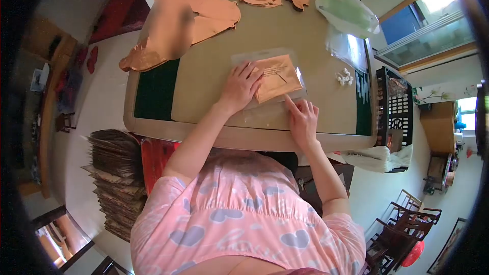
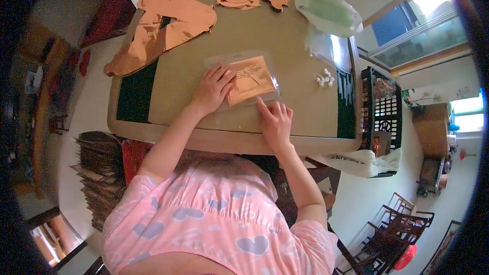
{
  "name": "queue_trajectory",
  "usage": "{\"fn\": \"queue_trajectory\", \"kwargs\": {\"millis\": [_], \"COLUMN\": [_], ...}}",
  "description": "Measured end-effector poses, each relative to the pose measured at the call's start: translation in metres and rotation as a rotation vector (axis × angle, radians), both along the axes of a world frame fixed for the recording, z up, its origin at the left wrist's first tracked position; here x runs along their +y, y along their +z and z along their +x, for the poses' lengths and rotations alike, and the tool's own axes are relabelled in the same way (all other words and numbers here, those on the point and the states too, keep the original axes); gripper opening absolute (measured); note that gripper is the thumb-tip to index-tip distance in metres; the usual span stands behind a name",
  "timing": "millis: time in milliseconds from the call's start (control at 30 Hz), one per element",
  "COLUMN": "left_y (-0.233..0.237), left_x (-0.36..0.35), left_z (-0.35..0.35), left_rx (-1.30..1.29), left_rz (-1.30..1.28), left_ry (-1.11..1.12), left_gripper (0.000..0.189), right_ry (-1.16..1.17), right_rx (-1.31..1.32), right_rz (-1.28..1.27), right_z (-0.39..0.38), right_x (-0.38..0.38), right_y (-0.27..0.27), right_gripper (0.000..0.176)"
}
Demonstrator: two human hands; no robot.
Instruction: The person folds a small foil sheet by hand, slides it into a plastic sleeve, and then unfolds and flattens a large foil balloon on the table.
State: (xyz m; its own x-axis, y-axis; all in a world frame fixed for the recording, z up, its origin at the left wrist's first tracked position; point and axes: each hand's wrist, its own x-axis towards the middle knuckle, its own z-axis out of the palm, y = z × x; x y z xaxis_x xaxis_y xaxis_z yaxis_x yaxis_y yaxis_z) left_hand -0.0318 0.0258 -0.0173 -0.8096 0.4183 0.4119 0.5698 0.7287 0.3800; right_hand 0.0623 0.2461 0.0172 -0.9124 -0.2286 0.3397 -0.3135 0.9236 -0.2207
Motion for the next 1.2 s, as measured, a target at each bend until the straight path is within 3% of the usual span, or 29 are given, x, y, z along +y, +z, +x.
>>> {"fn": "queue_trajectory", "kwargs": {"millis": [433,533,867,1200], "left_y": [0.001,-0.002,0.014,0.004], "left_x": [-0.002,-0.001,-0.003,-0.001], "left_z": [0.0,-0.001,0.004,0.002], "left_rx": [-0.044,-0.033,-0.073,-0.115], "left_rz": [-0.025,-0.012,-0.059,-0.101], "left_ry": [0.018,0.014,-0.011,-0.01], "left_gripper": [0.035,0.036,0.059,0.065], "right_ry": [0.011,-0.03,0.034,0.052], "right_rx": [0.051,0.009,-0.008,0.028], "right_rz": [-0.128,-0.056,-0.015,-0.057], "right_z": [0.002,0.001,0.005,0.005], "right_x": [-0.014,-0.012,-0.024,-0.005], "right_y": [0.001,-0.004,0.001,0.001], "right_gripper": [0.051,0.055,0.046,0.035]}}
